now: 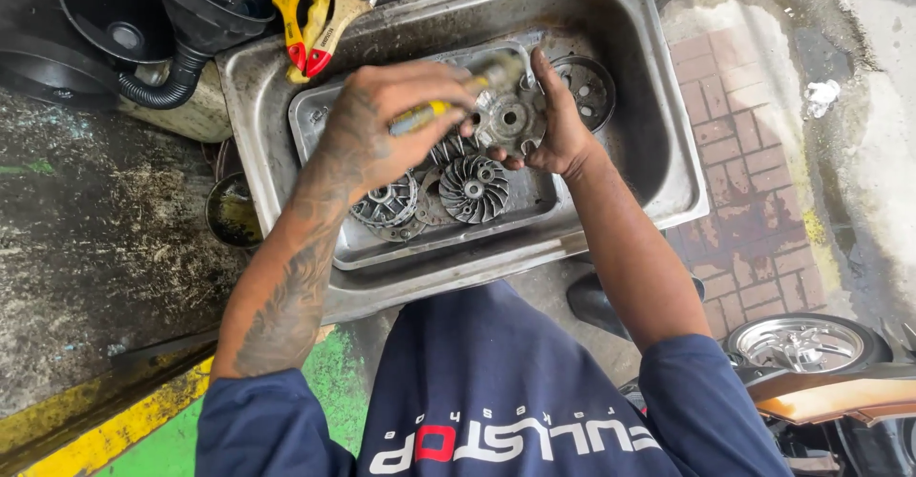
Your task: Cleaning motorcycle CVT components using a brush and cleaning solution in a metal tray
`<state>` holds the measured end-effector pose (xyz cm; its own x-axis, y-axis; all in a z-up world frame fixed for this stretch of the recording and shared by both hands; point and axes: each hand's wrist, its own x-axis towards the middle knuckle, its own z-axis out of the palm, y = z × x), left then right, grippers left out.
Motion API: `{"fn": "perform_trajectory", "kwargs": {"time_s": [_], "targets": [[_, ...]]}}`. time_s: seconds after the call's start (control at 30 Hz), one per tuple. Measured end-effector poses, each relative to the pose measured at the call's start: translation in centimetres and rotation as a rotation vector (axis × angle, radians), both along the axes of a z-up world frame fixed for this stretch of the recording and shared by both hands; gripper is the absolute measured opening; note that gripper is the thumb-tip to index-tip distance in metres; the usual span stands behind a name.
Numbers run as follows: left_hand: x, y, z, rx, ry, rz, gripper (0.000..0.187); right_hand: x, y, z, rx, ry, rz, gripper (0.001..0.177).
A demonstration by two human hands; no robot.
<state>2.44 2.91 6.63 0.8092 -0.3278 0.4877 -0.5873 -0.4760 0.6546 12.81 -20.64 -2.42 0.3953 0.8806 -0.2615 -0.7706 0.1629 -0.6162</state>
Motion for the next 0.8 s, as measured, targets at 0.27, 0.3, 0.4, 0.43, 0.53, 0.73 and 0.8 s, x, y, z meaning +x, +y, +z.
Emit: {"fn": "perform_trajectory", "kwargs": {"time_s": [0.27,0.3,0.4,0.43,0.53,0.73,0.8], "targets": [[0.6,1.4,0.9,0.143,-0.075,0.029,0.019,-0.3,-0.2,-0.5,0.017,-0.032,0.149,0.097],[-0.1,0.4,1.4,0.052,0.074,-0.051,0.022,-0.8,-0.1,-0.9,-0.089,0.014,0.01,0.095],[0.2,0.7,0.5,-0.021,0.214,-0.11,0.023,-0.9,0.7,-0.4,-0.196,0.062,-0.112,0.096],[0.7,1.3,-0.4,-0.009,0.214,-0.09,0.02,-1.0,0.8,-0.1,-0.202,0.071,-0.099,0.098],[0.5,2.4,-0.5,0.108,0.182,-0.004,0.018,-0.4,0.2,-1.5,-0.221,0.085,-0.088,0.101],[0.6,2.2,-0.1,0.25,0.266,-0.03,0.015,-0.9,0.8,0.0,-0.329,-0.011,-0.123,0.091],[-0.2,0.9,0.5,0.237,0.262,-0.023,0.016,-0.7,0.7,-0.5,-0.325,-0.011,-0.143,0.091]]}}
